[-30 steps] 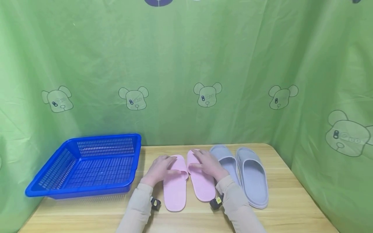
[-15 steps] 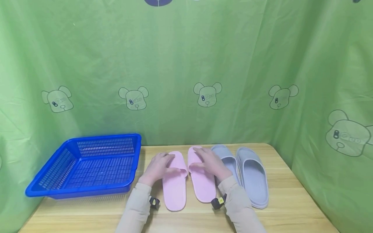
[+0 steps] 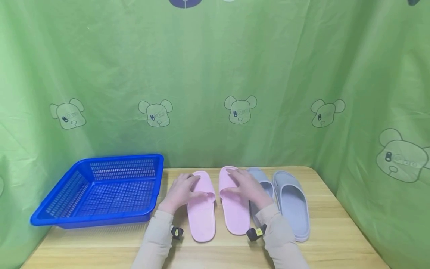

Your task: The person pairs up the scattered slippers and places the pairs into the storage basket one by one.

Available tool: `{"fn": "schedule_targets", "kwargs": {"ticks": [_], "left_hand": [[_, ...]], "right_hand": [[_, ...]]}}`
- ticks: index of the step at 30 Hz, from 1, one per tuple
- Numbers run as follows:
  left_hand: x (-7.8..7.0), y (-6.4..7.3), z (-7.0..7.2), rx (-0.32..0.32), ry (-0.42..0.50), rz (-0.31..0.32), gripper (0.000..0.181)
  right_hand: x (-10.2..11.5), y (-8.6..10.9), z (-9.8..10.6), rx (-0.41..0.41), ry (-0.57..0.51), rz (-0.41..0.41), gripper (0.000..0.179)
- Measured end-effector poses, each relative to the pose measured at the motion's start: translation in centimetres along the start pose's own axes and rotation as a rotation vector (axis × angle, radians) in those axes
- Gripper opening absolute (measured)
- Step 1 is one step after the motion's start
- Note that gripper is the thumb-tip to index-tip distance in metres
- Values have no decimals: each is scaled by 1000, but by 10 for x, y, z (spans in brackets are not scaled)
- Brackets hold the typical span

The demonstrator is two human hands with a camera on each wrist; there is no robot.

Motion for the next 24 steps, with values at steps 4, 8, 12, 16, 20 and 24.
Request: {"fn": "schedule_targets", "kwargs": {"ticks": [4, 8, 12, 16, 20, 24], "left_hand": [[-1, 1, 3, -19, 6, -1, 74], [-1, 0, 5, -38, -7, 4, 76], [-1, 1, 9, -49, -11, 17, 76], [-3, 3, 13, -66, 3, 22, 77], [-4, 5, 16, -96, 1, 19, 77], [-4, 5, 18, -132, -32, 5, 73]], "right_hand": [[1, 3, 6, 10, 3, -12, 84], [3, 4, 12, 2, -4, -16, 83], [3, 4, 18, -3, 6, -19, 81], [2, 6, 23, -20, 22, -32, 79], [0, 7, 27, -31, 43, -51, 81], [-3, 9, 31, -34, 46, -73, 82]]}}
Point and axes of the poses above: each hand's wrist, its own y-axis away from the middle knuckle, its own z-axis out of the back of the hand, x = y × z, the point moved 3 cm from there along -y, towards the middle knuckle, and after that the axes turned 11 degrees about x, right-handed, at the moved point
